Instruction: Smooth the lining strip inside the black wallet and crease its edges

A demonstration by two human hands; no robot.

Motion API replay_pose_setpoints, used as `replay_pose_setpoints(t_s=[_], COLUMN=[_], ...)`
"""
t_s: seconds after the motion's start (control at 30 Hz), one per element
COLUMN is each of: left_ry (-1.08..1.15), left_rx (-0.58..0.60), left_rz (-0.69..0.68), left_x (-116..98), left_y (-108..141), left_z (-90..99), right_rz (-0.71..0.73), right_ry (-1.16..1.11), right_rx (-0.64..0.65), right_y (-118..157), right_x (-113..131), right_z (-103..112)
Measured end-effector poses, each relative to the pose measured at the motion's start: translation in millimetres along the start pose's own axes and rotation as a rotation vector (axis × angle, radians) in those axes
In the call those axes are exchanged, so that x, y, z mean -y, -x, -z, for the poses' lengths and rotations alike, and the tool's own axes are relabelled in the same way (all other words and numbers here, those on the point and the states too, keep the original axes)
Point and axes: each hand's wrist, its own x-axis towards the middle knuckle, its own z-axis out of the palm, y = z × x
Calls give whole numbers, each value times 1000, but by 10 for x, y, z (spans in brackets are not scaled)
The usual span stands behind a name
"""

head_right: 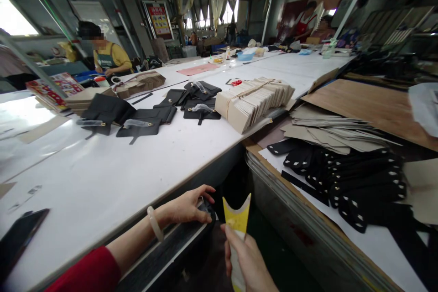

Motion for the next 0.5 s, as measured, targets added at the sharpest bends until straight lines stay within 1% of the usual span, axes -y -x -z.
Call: replay_pose_setpoints(t_s=[0.1,0.2,0.3,0.4,0.43,0.5], left_ry=[25,27,27,28,31,53], left_rx=[-3,-23,-40,-40,-35,-36], left_rz=[6,11,-6,-53,-71,-86], left_x=[14,4,-34,-44,-22,70], left_y=[15,33,51,69,64,17], left_z=[-6,-9,-19,-54,-70,-99], right_rz=[73,79,76,75,84,147], right_ry=[-40,-34,-11,12,20,33], right_rx=[-3,-9,-37,-59,-65,-113], right_y=[-177,-336,-424,-472,-494,-552], right_x=[125,104,45,12,5,-6], right_z=[-191,-296,-341,-369,-373,-367])
